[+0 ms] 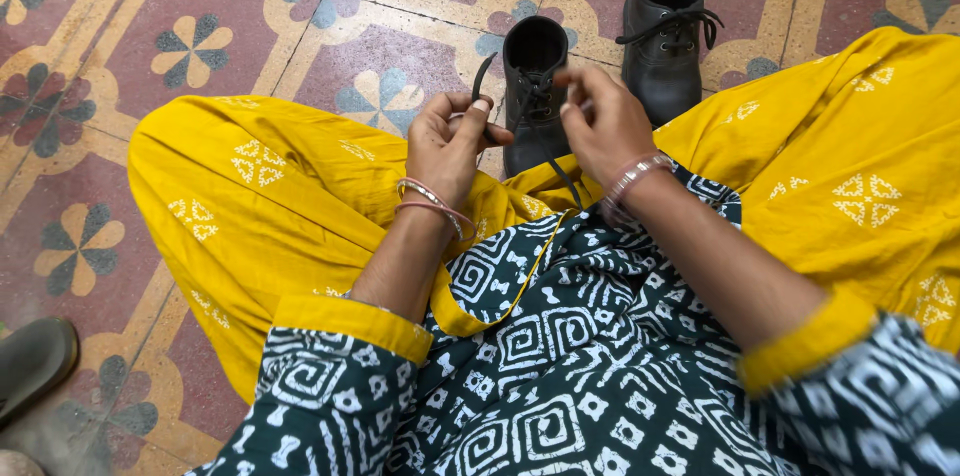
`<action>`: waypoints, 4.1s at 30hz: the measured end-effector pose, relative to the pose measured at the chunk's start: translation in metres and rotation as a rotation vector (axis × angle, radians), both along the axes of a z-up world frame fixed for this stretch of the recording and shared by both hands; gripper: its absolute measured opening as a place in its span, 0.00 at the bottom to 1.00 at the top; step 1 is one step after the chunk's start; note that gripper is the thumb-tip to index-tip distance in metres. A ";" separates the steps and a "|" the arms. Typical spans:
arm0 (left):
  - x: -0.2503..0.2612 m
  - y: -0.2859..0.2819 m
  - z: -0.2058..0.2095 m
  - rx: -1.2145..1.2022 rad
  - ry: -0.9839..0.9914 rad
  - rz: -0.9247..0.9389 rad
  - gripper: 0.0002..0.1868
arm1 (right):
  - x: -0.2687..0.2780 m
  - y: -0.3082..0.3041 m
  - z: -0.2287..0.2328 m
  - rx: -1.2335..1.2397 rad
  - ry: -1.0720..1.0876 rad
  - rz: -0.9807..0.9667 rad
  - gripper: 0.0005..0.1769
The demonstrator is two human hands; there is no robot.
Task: The person sits on a patterned tile floor and threads black laces through the eyelets of a black boot, then ties the laces into a knot. The second boot remains nearby on the floor.
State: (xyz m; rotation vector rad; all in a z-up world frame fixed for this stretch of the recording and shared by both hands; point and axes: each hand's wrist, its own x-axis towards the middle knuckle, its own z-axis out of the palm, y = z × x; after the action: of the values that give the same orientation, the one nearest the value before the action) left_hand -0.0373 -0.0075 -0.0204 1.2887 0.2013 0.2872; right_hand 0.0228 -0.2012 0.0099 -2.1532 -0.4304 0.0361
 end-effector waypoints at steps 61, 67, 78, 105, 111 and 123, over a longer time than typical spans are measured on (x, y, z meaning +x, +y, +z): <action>0.090 0.012 -0.024 1.099 0.316 -0.142 0.21 | 0.087 -0.113 -0.003 1.335 0.792 -0.107 0.14; 0.101 0.009 -0.016 1.153 0.321 -0.144 0.20 | 0.087 -0.076 -0.031 0.474 0.308 -0.337 0.15; 0.156 0.042 0.020 0.557 0.418 0.178 0.15 | 0.051 -0.055 -0.030 0.099 -0.045 0.123 0.08; 0.062 -0.007 0.017 1.648 -0.322 0.055 0.04 | 0.006 -0.024 0.010 -0.313 -0.420 0.455 0.24; 0.055 -0.014 0.017 1.723 -0.323 0.018 0.03 | 0.005 -0.024 0.000 -0.341 -0.445 0.490 0.24; 0.025 -0.034 0.051 1.382 -0.174 0.014 0.14 | 0.002 -0.026 -0.004 -0.246 -0.273 0.475 0.22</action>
State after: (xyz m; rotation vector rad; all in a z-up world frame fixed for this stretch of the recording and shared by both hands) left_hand -0.0119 -0.0416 0.0307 2.6073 -0.1986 0.5906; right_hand 0.0245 -0.2271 0.0059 -2.2547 -1.1406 0.0641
